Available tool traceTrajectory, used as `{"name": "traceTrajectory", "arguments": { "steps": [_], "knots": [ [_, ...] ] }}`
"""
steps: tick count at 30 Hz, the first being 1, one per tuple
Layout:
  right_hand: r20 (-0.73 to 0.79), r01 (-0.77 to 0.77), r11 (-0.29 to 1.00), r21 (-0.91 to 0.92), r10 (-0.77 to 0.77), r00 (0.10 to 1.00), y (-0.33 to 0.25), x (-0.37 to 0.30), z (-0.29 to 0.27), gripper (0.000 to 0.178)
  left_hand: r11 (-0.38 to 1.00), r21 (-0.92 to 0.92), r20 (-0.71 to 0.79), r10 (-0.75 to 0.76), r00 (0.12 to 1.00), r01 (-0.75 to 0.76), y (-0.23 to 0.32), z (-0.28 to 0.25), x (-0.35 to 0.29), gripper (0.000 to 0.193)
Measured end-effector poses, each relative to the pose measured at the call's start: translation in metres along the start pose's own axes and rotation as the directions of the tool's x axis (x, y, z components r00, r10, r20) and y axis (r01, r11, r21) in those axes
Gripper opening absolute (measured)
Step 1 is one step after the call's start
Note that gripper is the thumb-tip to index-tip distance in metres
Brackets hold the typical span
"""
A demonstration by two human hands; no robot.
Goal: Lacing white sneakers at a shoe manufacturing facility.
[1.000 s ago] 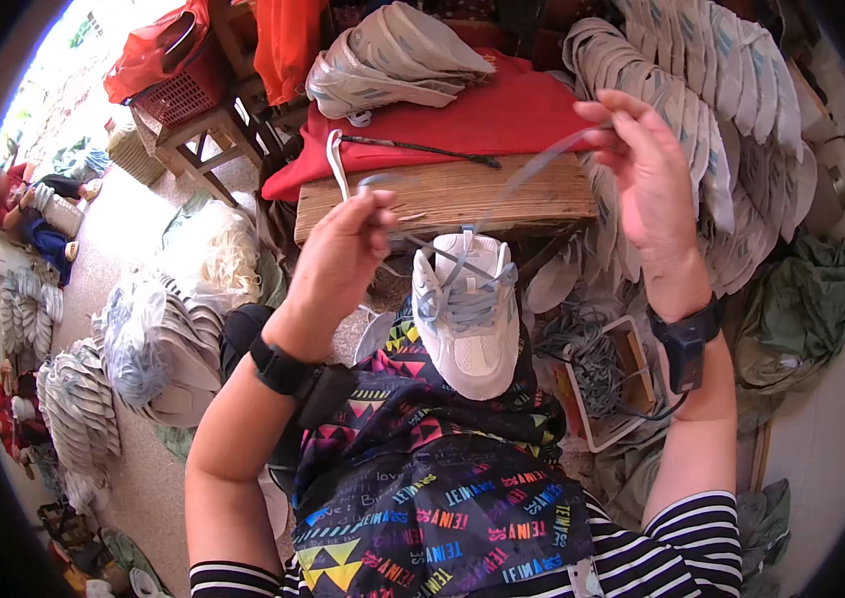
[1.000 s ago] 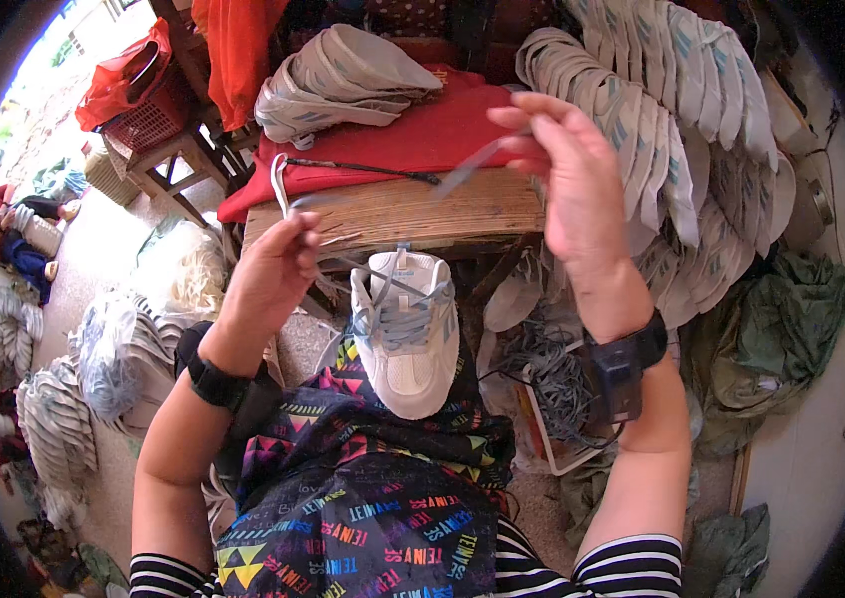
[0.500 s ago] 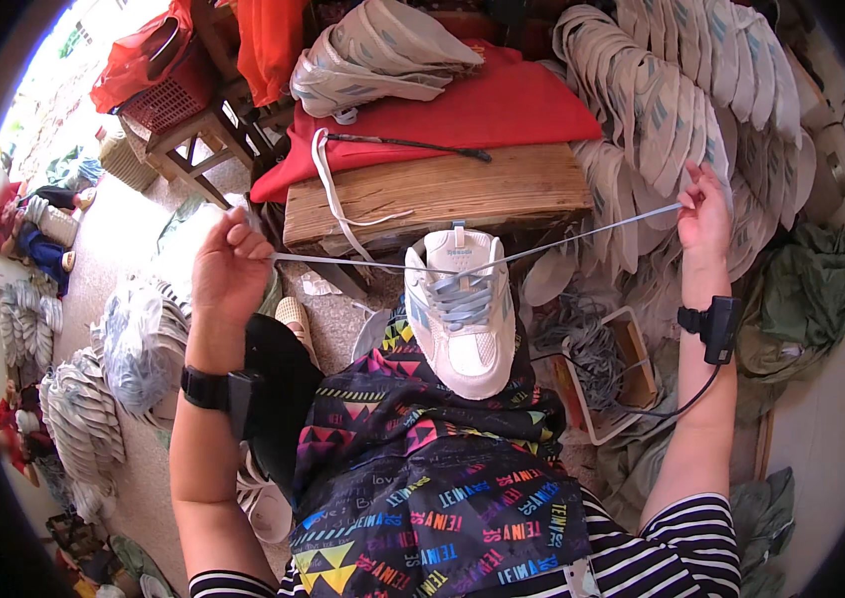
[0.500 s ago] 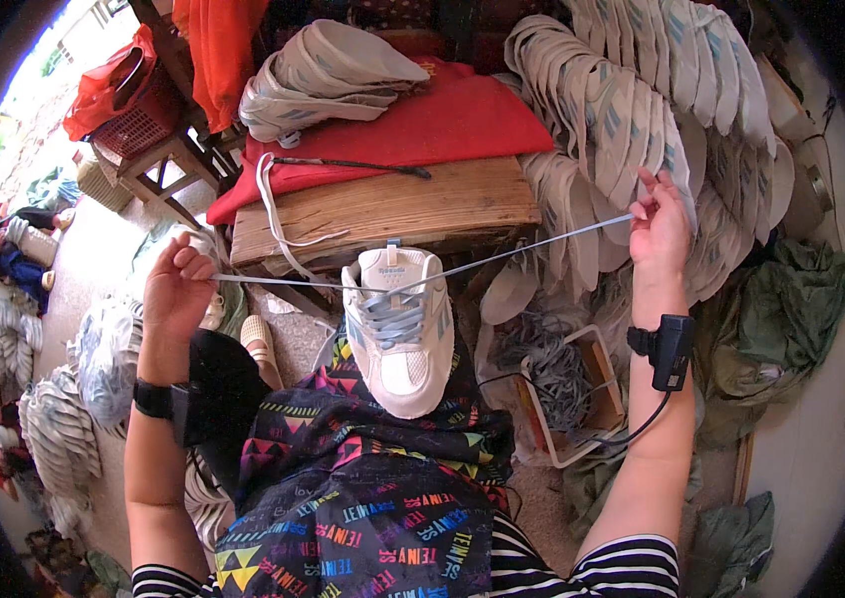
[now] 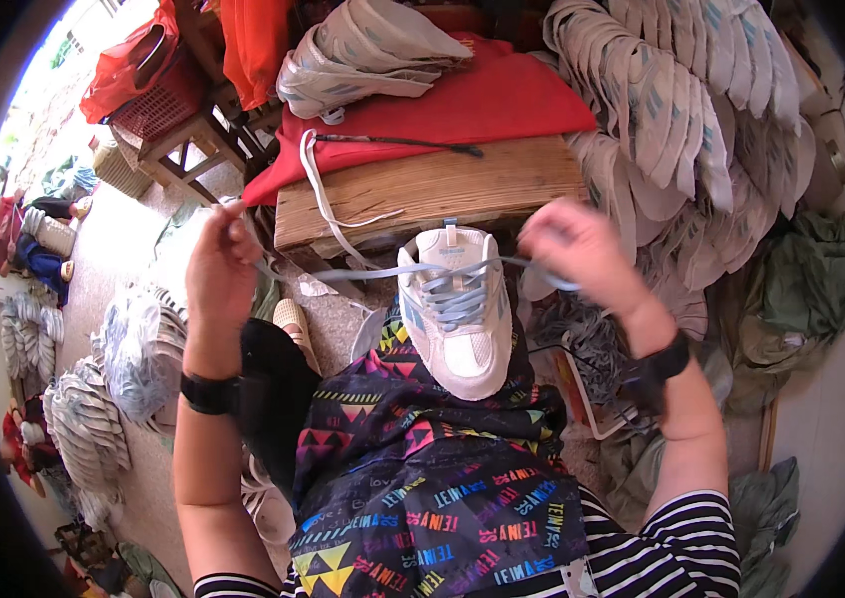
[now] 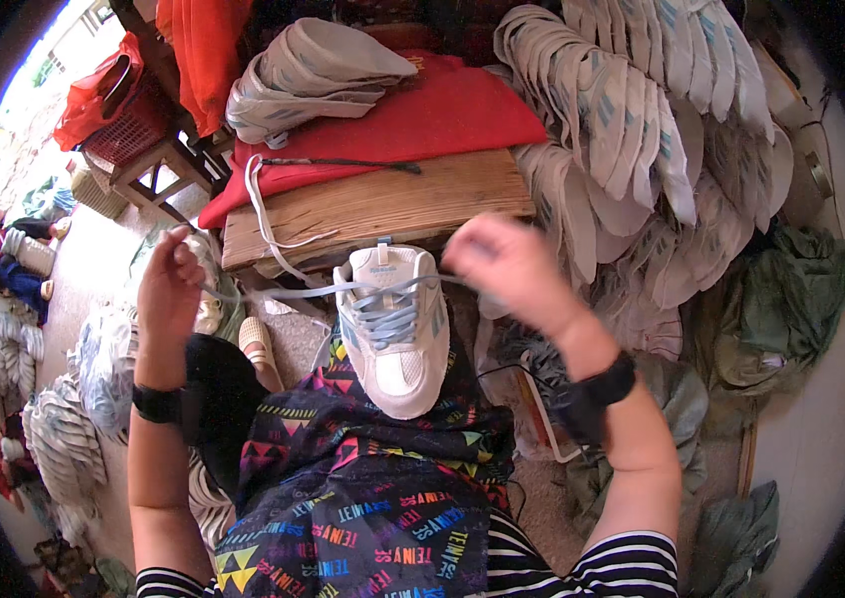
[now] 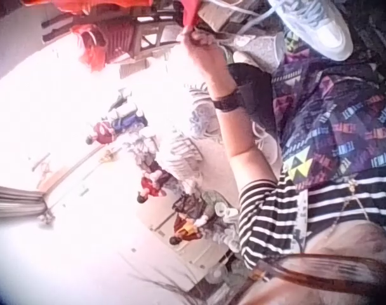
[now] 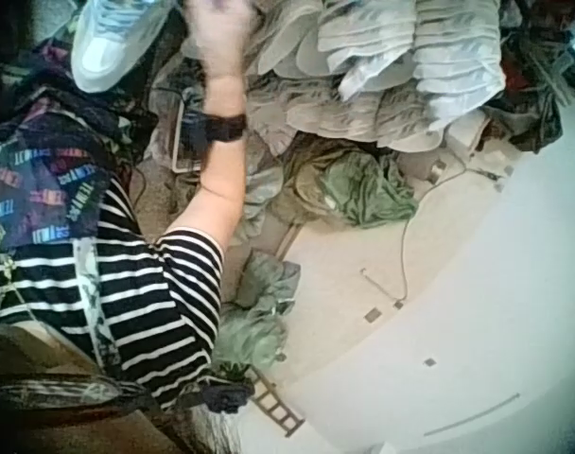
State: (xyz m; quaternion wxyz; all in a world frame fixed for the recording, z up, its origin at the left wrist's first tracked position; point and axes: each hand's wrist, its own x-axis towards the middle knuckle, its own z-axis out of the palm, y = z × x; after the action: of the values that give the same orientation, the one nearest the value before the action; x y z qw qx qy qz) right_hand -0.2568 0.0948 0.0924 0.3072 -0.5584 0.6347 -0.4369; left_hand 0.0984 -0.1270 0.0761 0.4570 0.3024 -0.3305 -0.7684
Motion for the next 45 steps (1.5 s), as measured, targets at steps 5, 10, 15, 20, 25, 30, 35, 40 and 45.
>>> {"name": "traceTrajectory", "arguments": {
  "steps": [5,10,15,20,25,30,35,40,45],
  "knots": [
    [0.233,0.191,0.883,-0.428,-0.096,0.968,-0.007,0.002,0.043,0.015,0.98,0.197,0.038,-0.038,0.999,0.03,-0.026,0.038,-0.022,0.027],
    [0.346,0.233,0.895,-0.38,-0.096,0.933,0.003,0.011,0.039,0.016,0.971,0.238,0.109,-0.048,0.993,0.021,-0.026,0.038,-0.039,0.028],
    [0.248,0.341,0.864,-0.369,-0.262,0.933,-0.001,-0.004,0.057,0.014,0.966,0.256,0.06,-0.056,0.997,0.039,-0.026,0.034,-0.046,0.028],
    [0.277,0.597,0.39,-0.701,-0.623,0.731,0.022,-0.012,0.045,0.015,0.983,0.165,-0.057,0.086,0.995,-0.076,0.014,-0.013,-0.025,0.028],
    [0.117,0.426,0.683,-0.593,-0.451,0.885,0.019,-0.018,0.047,0.016,0.97,0.051,-0.164,0.244,0.956,-0.239,0.041,-0.037,-0.015,0.03],
    [-0.125,0.134,0.956,-0.26,-0.171,0.977,0.017,-0.011,0.048,0.011,0.744,0.652,0.001,0.188,0.982,-0.143,-0.013,0.017,-0.031,0.031],
    [-0.086,0.007,0.978,-0.209,-0.026,0.996,0.02,-0.01,0.053,0.014,0.815,0.578,0.154,-0.081,0.985,-0.024,-0.069,0.057,-0.048,0.027],
    [0.124,-0.13,0.896,-0.426,0.2,0.972,0.022,-0.013,0.047,0.028,0.856,0.515,0.267,-0.1,0.959,-0.054,-0.11,0.059,-0.047,0.024],
    [0.259,-0.253,0.951,-0.176,0.293,0.92,0.027,-0.013,0.039,0.03,0.779,0.627,0.257,-0.189,0.948,-0.014,-0.119,0.06,-0.051,0.028]
  ]
}}
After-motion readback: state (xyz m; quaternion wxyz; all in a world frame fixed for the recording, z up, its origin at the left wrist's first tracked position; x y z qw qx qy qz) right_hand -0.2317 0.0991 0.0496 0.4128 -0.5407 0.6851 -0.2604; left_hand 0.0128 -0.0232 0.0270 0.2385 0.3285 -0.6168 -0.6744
